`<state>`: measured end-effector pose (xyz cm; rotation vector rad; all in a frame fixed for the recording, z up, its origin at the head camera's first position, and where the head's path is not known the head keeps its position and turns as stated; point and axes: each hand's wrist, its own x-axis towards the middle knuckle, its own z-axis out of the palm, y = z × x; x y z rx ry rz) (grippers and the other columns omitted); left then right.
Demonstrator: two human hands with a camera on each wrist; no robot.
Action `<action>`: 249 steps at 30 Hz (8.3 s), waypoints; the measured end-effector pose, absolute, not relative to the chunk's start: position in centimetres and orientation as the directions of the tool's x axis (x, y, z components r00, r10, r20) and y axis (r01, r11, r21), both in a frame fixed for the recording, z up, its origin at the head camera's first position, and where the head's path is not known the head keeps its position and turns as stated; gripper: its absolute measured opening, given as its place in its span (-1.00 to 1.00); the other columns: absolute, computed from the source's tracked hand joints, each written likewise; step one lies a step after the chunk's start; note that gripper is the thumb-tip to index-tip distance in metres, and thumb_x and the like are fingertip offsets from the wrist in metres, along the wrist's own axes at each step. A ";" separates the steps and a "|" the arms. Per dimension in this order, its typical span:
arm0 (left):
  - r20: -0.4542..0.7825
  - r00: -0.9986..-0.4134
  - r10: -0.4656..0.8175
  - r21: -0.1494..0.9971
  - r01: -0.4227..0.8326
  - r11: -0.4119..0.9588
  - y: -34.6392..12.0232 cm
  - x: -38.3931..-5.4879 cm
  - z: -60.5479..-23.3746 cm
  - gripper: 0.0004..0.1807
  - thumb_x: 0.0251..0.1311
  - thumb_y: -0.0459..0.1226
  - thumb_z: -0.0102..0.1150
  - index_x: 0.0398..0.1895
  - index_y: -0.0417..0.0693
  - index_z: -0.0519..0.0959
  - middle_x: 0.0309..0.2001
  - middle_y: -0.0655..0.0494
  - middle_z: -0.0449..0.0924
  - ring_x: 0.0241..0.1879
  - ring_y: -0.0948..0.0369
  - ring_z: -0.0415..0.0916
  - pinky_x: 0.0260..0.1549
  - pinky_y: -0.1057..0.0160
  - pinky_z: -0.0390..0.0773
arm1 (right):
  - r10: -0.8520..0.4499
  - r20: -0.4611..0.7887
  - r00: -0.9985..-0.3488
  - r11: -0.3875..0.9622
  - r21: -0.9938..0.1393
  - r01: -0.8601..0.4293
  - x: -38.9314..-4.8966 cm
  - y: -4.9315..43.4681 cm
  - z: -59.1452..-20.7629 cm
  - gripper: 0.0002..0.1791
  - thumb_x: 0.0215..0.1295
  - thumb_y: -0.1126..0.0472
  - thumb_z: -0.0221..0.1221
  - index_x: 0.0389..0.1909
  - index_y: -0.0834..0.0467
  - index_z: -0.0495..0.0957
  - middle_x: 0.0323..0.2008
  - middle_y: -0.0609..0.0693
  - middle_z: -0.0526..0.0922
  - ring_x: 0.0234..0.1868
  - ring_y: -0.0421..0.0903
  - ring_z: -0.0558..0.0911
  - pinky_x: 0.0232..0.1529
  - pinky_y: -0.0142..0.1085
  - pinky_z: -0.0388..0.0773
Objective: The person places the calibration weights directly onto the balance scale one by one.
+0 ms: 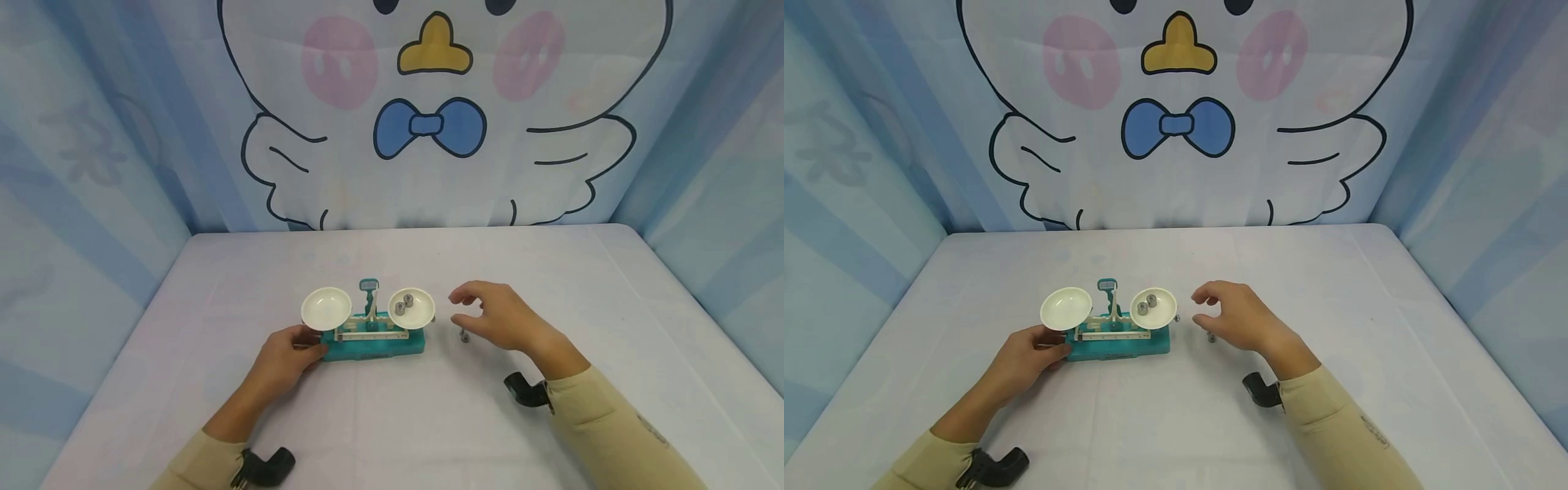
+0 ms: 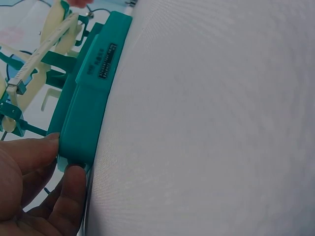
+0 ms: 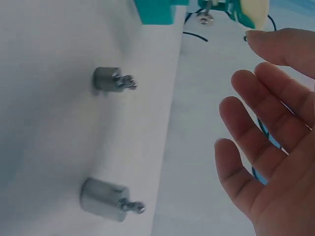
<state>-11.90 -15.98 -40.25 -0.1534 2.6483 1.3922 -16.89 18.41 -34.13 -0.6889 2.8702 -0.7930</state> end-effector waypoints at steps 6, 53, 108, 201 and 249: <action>-0.175 -0.984 -0.014 0.811 -0.152 0.565 -15.9 -11.9 -40.2 -0.60 0.26 -0.29 0.28 0.11 -0.32 0.57 -0.01 -0.09 0.64 -0.04 0.02 0.60 -0.15 0.10 0.65 | -0.425 -0.049 -0.904 0.797 -0.493 -0.348 -16.8 19.8 -36.0 -0.71 0.28 0.15 0.32 -0.03 0.17 0.67 -0.05 0.02 0.68 0.07 0.12 0.56 0.14 0.11 0.47; -0.193 -0.981 -0.027 0.808 -0.174 0.563 -16.0 -11.9 -40.3 -0.60 0.26 -0.29 0.27 0.12 -0.31 0.57 0.02 -0.12 0.63 -0.06 0.04 0.60 -0.14 0.12 0.65 | -0.529 0.201 -0.824 0.699 -0.448 -0.558 -17.1 15.1 -33.0 -0.88 0.27 0.26 0.31 -0.19 0.12 0.71 -0.21 -0.09 0.72 -0.01 0.01 0.57 0.07 0.01 0.52; -0.184 -0.982 -0.027 0.815 -0.168 0.554 -15.9 -11.8 -40.2 -0.60 0.26 -0.32 0.27 0.12 -0.33 0.56 0.01 -0.13 0.63 -0.09 0.05 0.61 -0.20 0.16 0.67 | -0.382 -0.060 -0.922 0.830 -0.461 -0.314 -17.5 20.0 -36.8 -0.80 0.30 0.24 0.26 -0.08 0.15 0.68 -0.06 0.04 0.68 0.09 0.14 0.54 0.16 0.11 0.45; -0.190 -0.981 -0.030 0.826 -0.176 0.535 -15.9 -11.9 -40.3 -0.59 0.25 -0.33 0.28 0.14 -0.32 0.56 0.01 -0.13 0.63 -0.12 0.08 0.61 -0.21 0.19 0.67 | -0.382 0.165 -0.909 0.684 -0.612 -0.398 -17.6 14.5 -32.0 -0.72 0.33 0.19 0.24 0.01 0.20 0.65 0.02 0.09 0.66 0.13 0.11 0.53 0.17 0.13 0.45; -0.183 -0.983 -0.029 0.794 -0.166 0.585 -14.5 -12.1 -40.2 -0.56 0.29 -0.27 0.26 0.20 -0.22 0.56 0.03 -0.08 0.64 -0.03 0.04 0.59 -0.03 0.03 0.61 | -0.291 0.058 -0.955 0.834 -0.473 -0.283 -16.0 21.5 -34.0 -0.80 0.27 0.25 0.27 -0.09 0.16 0.65 -0.17 0.03 0.67 -0.13 0.09 0.56 -0.22 -0.10 0.54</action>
